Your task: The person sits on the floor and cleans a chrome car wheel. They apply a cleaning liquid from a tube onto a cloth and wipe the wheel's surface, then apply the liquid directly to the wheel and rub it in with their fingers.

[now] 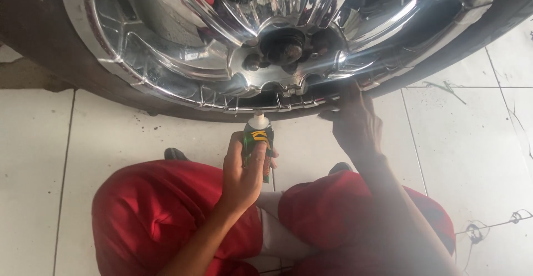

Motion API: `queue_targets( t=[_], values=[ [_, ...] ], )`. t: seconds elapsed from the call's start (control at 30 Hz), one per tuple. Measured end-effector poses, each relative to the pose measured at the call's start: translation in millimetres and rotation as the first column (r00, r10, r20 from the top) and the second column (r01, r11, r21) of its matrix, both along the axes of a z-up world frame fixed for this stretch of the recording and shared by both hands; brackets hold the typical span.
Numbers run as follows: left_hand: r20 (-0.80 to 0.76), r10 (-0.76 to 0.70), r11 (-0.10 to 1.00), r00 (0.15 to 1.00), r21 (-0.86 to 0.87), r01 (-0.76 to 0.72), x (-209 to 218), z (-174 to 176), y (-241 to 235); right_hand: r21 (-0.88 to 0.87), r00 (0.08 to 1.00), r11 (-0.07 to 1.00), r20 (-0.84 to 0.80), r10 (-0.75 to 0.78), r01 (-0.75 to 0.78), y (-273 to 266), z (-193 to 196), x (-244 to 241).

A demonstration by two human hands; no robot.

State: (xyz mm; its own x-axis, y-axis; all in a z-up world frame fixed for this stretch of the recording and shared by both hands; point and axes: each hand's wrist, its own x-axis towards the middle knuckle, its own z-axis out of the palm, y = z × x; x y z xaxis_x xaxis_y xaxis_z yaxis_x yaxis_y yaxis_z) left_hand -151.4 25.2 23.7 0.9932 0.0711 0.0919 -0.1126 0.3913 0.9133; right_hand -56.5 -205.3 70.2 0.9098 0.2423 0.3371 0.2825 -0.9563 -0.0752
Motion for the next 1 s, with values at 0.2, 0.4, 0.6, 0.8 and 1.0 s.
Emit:
queue_targets(
  t=[0.2, 0.4, 0.6, 0.8, 1.0],
  values=[
    [0.061, -0.028, 0.990, 0.998, 0.143, 0.019, 1, -2, -2, -0.103, 0.935, 0.985, -0.314, -0.164, 0.138, -17, -74, 10],
    [0.029, 0.026, 0.990, 0.999, 0.139, -0.030, 6, -5, 0, 0.194, 0.931, 0.981, -0.354, 0.088, -0.019, -9, -54, 12],
    [0.038, -0.047, 0.988, 0.998, 0.151, 0.041, 5, -9, -12, -0.041, 0.836, 0.949, -0.462, -0.297, 0.314, 4, -35, 6],
    [0.050, -0.036, 0.976, 0.998, 0.217, 0.024, 6, -6, -8, -0.055, 0.875, 0.960, -0.401, -0.273, 0.275, -2, -55, 21],
    [0.076, -0.033, 0.970, 0.997, 0.241, 0.013, 11, -7, -11, -0.109, 0.857, 0.994, -0.512, -0.050, -0.007, 4, -48, 15]
  ],
)
